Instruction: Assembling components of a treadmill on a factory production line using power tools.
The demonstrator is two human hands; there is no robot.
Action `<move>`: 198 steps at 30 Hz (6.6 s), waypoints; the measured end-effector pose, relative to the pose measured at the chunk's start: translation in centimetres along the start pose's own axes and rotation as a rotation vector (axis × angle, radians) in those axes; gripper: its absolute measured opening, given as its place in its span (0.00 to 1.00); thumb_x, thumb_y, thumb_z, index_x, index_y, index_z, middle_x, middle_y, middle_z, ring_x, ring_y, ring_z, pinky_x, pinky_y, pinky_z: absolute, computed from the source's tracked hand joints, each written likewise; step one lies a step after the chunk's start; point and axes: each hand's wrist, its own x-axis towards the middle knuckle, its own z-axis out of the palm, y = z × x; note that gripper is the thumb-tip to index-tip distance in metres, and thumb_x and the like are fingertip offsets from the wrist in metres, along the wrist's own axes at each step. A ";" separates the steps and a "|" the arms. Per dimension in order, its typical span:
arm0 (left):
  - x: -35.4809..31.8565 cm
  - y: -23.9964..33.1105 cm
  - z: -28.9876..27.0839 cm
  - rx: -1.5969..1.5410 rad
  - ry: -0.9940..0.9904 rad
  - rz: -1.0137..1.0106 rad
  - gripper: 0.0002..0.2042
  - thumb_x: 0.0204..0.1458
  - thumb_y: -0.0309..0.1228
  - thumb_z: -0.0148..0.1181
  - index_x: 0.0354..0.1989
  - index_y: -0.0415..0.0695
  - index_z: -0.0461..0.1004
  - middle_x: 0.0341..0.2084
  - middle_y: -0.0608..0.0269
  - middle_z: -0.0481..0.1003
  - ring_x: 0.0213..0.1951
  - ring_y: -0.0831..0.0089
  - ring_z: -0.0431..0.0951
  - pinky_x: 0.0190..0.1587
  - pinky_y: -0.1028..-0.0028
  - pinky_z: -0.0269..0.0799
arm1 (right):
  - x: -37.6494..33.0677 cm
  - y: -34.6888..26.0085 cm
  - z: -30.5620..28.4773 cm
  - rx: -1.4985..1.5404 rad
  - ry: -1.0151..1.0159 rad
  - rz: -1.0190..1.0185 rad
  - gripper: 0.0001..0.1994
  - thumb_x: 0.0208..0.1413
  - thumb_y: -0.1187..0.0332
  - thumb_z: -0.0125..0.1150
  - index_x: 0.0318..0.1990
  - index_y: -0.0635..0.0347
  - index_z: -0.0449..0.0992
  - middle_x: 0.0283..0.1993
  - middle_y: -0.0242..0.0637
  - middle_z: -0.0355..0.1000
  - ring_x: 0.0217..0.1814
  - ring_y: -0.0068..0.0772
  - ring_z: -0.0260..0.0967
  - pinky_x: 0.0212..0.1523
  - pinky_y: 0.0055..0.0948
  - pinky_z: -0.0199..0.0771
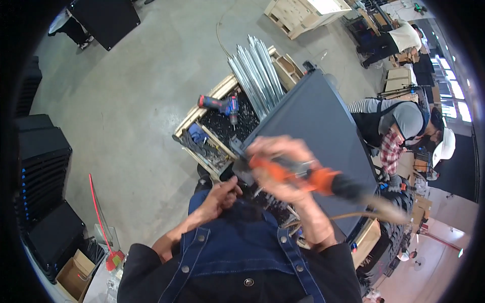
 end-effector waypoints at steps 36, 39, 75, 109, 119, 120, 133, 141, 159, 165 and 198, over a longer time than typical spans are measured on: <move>1.8 1.3 -1.3 0.000 0.115 0.190 0.24 0.65 0.54 0.53 0.39 0.39 0.75 0.16 0.83 0.52 0.16 0.88 0.49 0.19 0.80 0.40 | -1.9 3.4 0.9 -0.140 -0.128 0.210 0.15 0.42 0.84 0.69 0.38 0.62 0.74 0.35 0.42 0.79 0.41 0.41 0.81 0.56 0.45 0.78; 1.3 0.8 -1.9 -0.023 0.163 0.214 0.24 0.65 0.53 0.53 0.38 0.39 0.75 0.16 0.83 0.53 0.16 0.88 0.50 0.19 0.80 0.40 | -3.3 4.5 0.1 0.018 0.004 0.175 0.17 0.44 0.85 0.68 0.42 0.63 0.73 0.40 0.42 0.78 0.44 0.37 0.79 0.55 0.39 0.78; 25.3 -41.2 2.4 0.605 0.465 -0.349 0.11 0.61 0.29 0.59 0.50 0.53 0.71 0.36 0.64 0.75 0.40 0.64 0.81 0.46 0.59 0.76 | -76.3 -11.2 -11.0 0.860 2.408 0.015 0.22 0.57 0.56 0.69 0.48 0.55 0.65 0.44 0.40 0.70 0.49 0.48 0.73 0.59 0.55 0.74; 11.5 -61.2 37.2 1.463 -0.919 0.075 0.07 0.60 0.26 0.63 0.42 0.36 0.78 0.31 0.56 0.81 0.30 0.72 0.81 0.33 0.74 0.76 | -90.6 -12.9 -14.9 1.430 2.428 -0.348 0.19 0.58 0.53 0.65 0.44 0.60 0.70 0.39 0.44 0.76 0.39 0.44 0.77 0.49 0.47 0.82; 15.5 -57.6 28.8 2.040 -1.050 -0.250 0.11 0.58 0.37 0.57 0.39 0.43 0.80 0.31 0.52 0.82 0.37 0.55 0.84 0.42 0.60 0.76 | -92.5 -15.1 -19.9 -0.314 2.429 0.353 0.18 0.50 0.71 0.76 0.43 0.60 0.71 0.37 0.30 0.75 0.39 0.25 0.73 0.45 0.28 0.76; 15.7 -56.8 27.3 1.867 -0.905 -0.347 0.12 0.59 0.37 0.58 0.39 0.41 0.79 0.31 0.55 0.82 0.36 0.61 0.83 0.42 0.64 0.76 | -92.9 -13.6 -21.2 -0.370 2.362 0.408 0.19 0.49 0.69 0.78 0.44 0.60 0.74 0.36 0.29 0.75 0.38 0.21 0.71 0.44 0.25 0.74; 13.5 -50.1 21.7 1.498 -0.188 -0.380 0.13 0.63 0.37 0.60 0.43 0.37 0.78 0.36 0.60 0.81 0.39 0.73 0.80 0.44 0.70 0.76 | -99.9 5.9 -27.6 -0.674 1.577 1.370 0.18 0.53 0.61 0.66 0.49 0.59 0.77 0.41 0.52 0.77 0.50 0.50 0.75 0.52 0.42 0.78; 16.5 -59.7 23.7 1.561 -0.651 -0.577 0.12 0.65 0.35 0.58 0.46 0.38 0.76 0.37 0.58 0.82 0.40 0.71 0.81 0.44 0.72 0.77 | -92.8 -8.4 -16.8 0.196 1.425 1.021 0.23 0.51 0.63 0.69 0.53 0.67 0.77 0.44 0.42 0.81 0.45 0.32 0.78 0.48 0.34 0.77; 14.3 -113.2 51.6 1.907 -1.517 0.355 0.07 0.57 0.31 0.64 0.42 0.45 0.77 0.39 0.58 0.78 0.44 0.55 0.76 0.53 0.58 0.67 | -159.9 -15.6 -16.6 0.346 2.294 1.259 0.25 0.55 0.60 0.66 0.54 0.69 0.75 0.41 0.44 0.81 0.41 0.34 0.80 0.45 0.32 0.81; 17.5 -119.4 47.9 2.183 -1.559 0.536 0.04 0.50 0.32 0.66 0.31 0.48 0.79 0.31 0.63 0.79 0.34 0.59 0.78 0.45 0.61 0.68 | -167.7 1.5 -9.0 0.319 2.459 1.597 0.46 0.43 0.42 0.73 0.60 0.74 0.70 0.48 0.57 0.78 0.53 0.51 0.77 0.56 0.38 0.76; 15.1 -113.1 50.9 1.565 -0.970 0.123 0.16 0.64 0.41 0.58 0.50 0.41 0.74 0.39 0.56 0.77 0.44 0.63 0.79 0.49 0.67 0.72 | -137.5 -29.0 -25.8 0.178 2.109 0.807 0.13 0.64 0.59 0.63 0.38 0.60 0.72 0.20 0.27 0.65 0.16 0.18 0.63 0.15 0.21 0.66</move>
